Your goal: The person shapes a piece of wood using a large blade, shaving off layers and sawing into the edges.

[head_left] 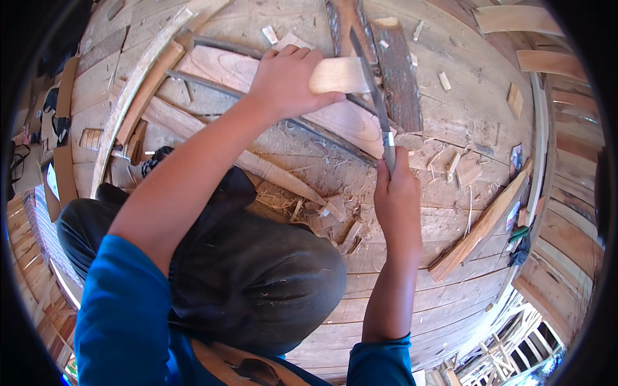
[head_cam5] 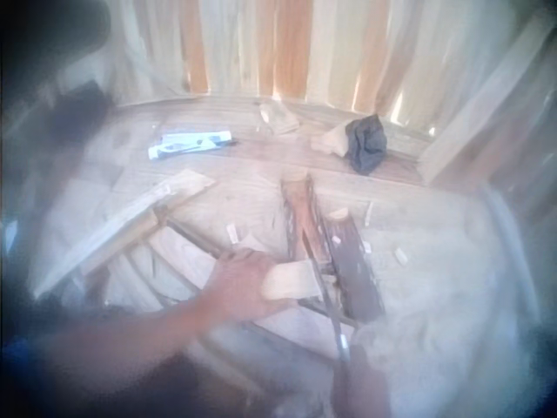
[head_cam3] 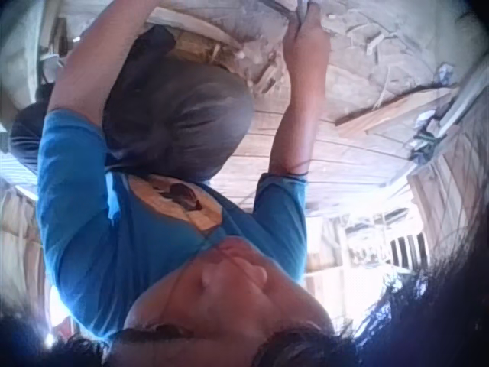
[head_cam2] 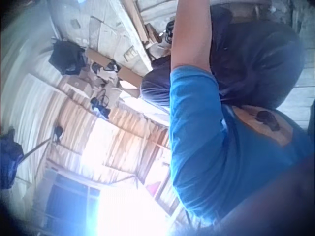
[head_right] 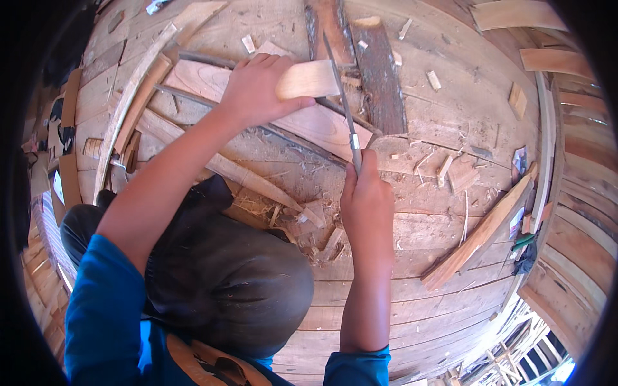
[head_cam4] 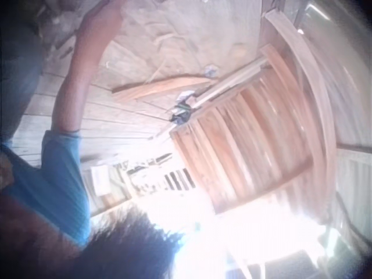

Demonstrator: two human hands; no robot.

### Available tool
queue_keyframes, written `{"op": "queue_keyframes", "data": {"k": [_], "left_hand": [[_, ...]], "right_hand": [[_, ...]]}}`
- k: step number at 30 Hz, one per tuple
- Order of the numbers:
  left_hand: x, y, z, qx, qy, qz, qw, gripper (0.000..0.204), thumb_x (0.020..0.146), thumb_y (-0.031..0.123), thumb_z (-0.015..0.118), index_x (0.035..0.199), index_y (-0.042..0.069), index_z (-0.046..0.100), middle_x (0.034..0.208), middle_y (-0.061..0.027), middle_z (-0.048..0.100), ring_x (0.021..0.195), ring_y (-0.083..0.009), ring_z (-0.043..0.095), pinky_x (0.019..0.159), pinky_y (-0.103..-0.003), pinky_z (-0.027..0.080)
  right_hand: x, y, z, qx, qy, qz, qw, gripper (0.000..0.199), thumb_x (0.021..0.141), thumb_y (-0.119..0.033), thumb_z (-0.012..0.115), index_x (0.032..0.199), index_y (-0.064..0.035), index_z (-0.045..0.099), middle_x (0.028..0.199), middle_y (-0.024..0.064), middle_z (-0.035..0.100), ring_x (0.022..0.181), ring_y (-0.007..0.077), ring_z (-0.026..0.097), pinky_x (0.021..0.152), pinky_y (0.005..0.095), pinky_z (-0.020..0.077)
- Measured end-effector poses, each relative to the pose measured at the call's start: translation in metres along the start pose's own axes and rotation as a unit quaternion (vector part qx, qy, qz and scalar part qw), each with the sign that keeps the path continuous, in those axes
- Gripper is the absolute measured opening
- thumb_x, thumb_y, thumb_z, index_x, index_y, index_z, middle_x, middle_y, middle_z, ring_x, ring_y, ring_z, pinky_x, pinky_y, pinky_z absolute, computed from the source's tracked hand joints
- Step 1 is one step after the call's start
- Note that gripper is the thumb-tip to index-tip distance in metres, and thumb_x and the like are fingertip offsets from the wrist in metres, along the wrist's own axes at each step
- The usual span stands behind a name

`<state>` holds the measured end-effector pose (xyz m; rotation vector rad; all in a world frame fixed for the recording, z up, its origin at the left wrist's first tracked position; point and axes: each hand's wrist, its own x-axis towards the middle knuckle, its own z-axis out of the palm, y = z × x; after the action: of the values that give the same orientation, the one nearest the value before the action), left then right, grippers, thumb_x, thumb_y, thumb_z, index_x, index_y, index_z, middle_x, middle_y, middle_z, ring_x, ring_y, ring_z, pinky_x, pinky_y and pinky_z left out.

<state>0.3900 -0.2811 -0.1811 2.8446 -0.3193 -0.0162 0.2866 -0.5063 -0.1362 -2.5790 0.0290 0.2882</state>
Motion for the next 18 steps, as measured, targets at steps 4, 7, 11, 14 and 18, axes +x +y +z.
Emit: {"op": "queue_keyframes", "data": {"k": [4, 7, 11, 14, 18], "left_hand": [[-0.011, -0.006, -0.025, 0.049, 0.112, 0.024, 0.992, 0.069, 0.071, 0.058, 0.075, 0.113, 0.006, 0.061, 0.133, -0.0135, 0.052, 0.131, -0.0294, 0.043, 0.107, -0.049, 0.032], [-0.040, 0.005, -0.088, -0.011, 0.096, 0.031, 0.995, 0.059, 0.067, 0.047, 0.082, 0.105, 0.007, 0.059, 0.110, -0.0144, 0.064, 0.105, -0.0318, 0.062, 0.089, -0.046, 0.047], [-0.093, 0.005, -0.158, -0.091, 0.025, 0.075, 0.993, 0.047, 0.070, 0.037, 0.082, 0.100, 0.009, 0.058, 0.080, -0.0137, 0.066, 0.071, -0.0352, 0.067, 0.062, -0.043, 0.052], [-0.133, -0.009, -0.189, -0.137, 0.017, 0.116, 0.984, 0.039, 0.073, 0.030, 0.081, 0.097, 0.008, 0.058, 0.074, -0.0133, 0.065, 0.066, -0.0358, 0.065, 0.059, -0.043, 0.051], [-0.168, -0.035, -0.201, -0.186, 0.046, 0.122, 0.974, 0.032, 0.074, 0.019, 0.079, 0.094, 0.005, 0.058, 0.080, -0.0136, 0.063, 0.071, -0.0347, 0.064, 0.063, -0.043, 0.051]], "right_hand": [[-0.027, -0.028, -0.010, 0.068, 0.006, -0.004, 0.998, 0.019, 0.097, -0.014, 0.053, 0.113, -0.0037, 0.051, 0.075, 0.0273, 0.063, 0.069, 0.0462, 0.063, 0.057, 0.0540, 0.0472], [-0.073, -0.051, -0.021, 0.072, 0.024, 0.026, 0.997, 0.022, 0.095, -0.013, 0.057, 0.113, -0.0028, 0.052, 0.074, 0.0262, 0.063, 0.070, 0.0443, 0.065, 0.058, 0.0505, 0.0493], [-0.136, -0.069, -0.024, 0.155, 0.050, 0.024, 0.986, 0.020, 0.089, -0.013, 0.065, 0.103, -0.0022, 0.057, 0.071, 0.0237, 0.062, 0.067, 0.0407, 0.066, 0.056, 0.0437, 0.0498], [-0.166, -0.085, -0.028, 0.163, 0.039, 0.035, 0.985, 0.017, 0.085, -0.013, 0.069, 0.094, -0.0015, 0.059, 0.069, 0.0220, 0.062, 0.064, 0.0392, 0.066, 0.055, 0.0407, 0.0488], [-0.182, -0.115, -0.023, 0.131, 0.054, 0.004, 0.990, 0.018, 0.084, -0.016, 0.070, 0.084, -0.0019, 0.058, 0.064, 0.0197, 0.059, 0.059, 0.0385, 0.063, 0.052, 0.0396, 0.0469]]}}
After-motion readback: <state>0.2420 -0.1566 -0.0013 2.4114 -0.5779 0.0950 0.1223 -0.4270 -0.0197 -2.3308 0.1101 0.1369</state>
